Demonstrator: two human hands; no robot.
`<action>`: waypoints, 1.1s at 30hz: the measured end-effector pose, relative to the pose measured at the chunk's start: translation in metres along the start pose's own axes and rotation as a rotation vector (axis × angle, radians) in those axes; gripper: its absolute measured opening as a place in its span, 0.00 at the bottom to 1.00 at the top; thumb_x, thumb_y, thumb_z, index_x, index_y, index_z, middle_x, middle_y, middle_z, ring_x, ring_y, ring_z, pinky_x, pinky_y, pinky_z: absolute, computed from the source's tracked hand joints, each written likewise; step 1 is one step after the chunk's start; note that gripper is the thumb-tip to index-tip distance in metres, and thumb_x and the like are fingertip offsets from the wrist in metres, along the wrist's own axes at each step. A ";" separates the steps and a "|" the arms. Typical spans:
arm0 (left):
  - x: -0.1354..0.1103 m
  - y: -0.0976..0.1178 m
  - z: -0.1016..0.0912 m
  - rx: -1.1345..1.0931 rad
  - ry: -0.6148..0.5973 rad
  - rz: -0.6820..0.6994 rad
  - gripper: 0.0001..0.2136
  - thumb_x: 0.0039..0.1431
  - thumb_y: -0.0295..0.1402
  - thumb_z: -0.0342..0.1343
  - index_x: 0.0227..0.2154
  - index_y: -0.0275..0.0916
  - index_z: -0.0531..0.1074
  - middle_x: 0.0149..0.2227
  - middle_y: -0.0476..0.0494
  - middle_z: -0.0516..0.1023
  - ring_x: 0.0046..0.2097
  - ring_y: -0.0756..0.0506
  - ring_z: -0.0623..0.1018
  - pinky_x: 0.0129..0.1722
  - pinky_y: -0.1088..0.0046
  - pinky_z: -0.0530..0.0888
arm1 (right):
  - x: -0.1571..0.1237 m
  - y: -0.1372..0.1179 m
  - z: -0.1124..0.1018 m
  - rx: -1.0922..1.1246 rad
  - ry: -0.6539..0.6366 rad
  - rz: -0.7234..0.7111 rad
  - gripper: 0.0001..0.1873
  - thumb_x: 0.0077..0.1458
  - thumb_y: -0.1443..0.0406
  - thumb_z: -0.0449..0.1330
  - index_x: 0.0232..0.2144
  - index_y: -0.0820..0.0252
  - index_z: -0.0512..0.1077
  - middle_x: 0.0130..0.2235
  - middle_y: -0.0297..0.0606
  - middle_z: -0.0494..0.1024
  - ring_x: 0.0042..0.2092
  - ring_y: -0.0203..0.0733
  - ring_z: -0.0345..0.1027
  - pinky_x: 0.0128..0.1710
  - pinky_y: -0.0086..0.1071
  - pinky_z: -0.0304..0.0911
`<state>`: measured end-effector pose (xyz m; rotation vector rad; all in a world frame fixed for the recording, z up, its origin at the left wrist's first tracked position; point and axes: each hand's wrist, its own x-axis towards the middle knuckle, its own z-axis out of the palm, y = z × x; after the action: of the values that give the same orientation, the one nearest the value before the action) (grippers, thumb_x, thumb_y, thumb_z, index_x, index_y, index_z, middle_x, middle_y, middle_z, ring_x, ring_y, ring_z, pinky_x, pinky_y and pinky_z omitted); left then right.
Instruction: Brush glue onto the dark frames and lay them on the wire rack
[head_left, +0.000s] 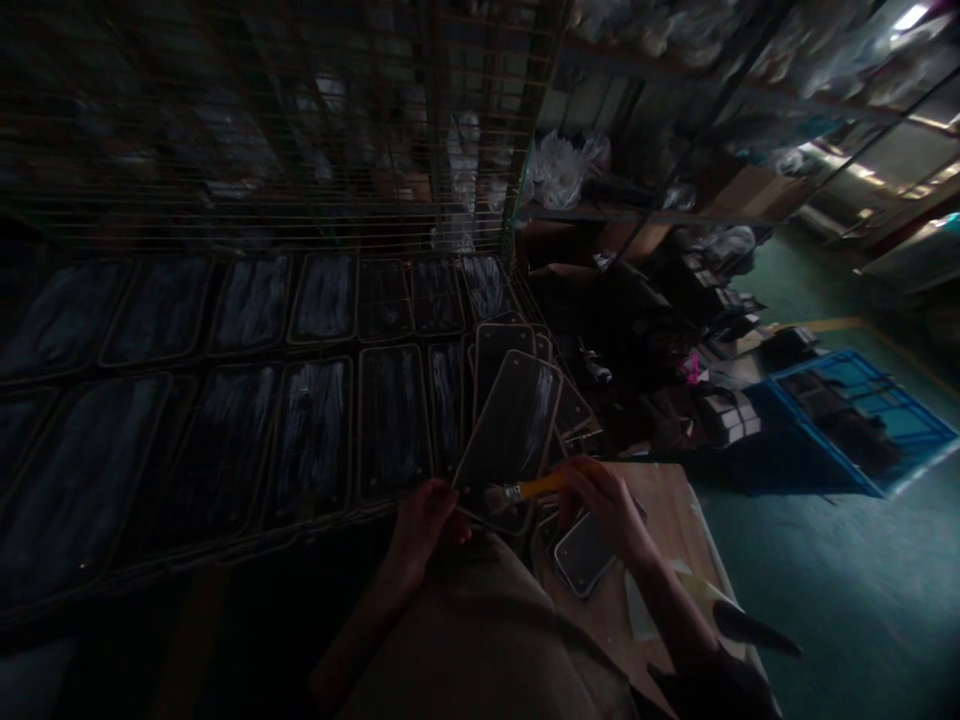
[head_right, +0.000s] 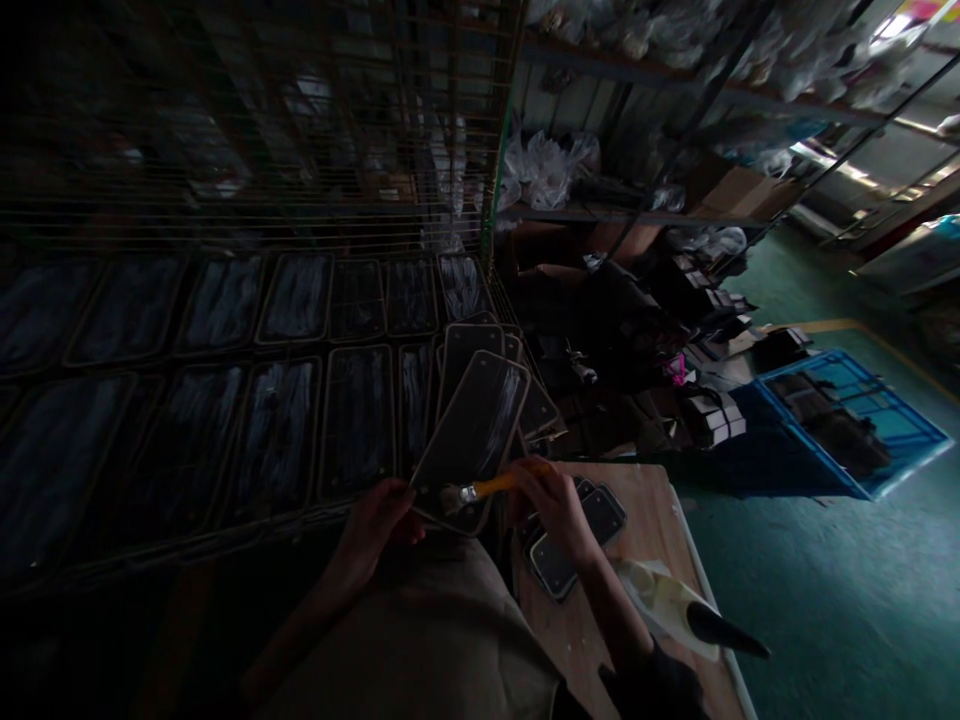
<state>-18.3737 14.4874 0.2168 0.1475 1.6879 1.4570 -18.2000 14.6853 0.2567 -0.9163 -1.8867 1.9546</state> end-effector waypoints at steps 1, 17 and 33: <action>0.001 -0.001 -0.001 0.007 -0.005 0.012 0.17 0.54 0.45 0.58 0.36 0.36 0.65 0.19 0.49 0.76 0.21 0.47 0.77 0.19 0.75 0.73 | 0.011 0.005 0.000 0.040 -0.008 0.016 0.18 0.60 0.51 0.55 0.38 0.62 0.69 0.19 0.30 0.71 0.19 0.34 0.66 0.18 0.25 0.61; 0.008 0.002 -0.006 0.036 0.001 0.036 0.17 0.51 0.45 0.60 0.33 0.35 0.67 0.19 0.52 0.74 0.19 0.49 0.75 0.17 0.78 0.70 | 0.057 -0.016 -0.028 0.087 0.241 -0.192 0.15 0.58 0.54 0.58 0.39 0.59 0.69 0.21 0.28 0.71 0.20 0.34 0.66 0.20 0.26 0.64; 0.012 0.003 -0.009 0.038 -0.048 0.065 0.17 0.52 0.46 0.59 0.34 0.36 0.67 0.21 0.51 0.74 0.19 0.49 0.75 0.17 0.77 0.71 | 0.087 -0.026 0.007 -0.229 0.401 -0.450 0.13 0.61 0.54 0.54 0.41 0.56 0.69 0.25 0.32 0.74 0.26 0.37 0.70 0.28 0.29 0.68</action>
<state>-18.3882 14.4892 0.2126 0.2580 1.6856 1.4583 -18.2762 14.7351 0.2594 -0.7806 -1.8903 1.2164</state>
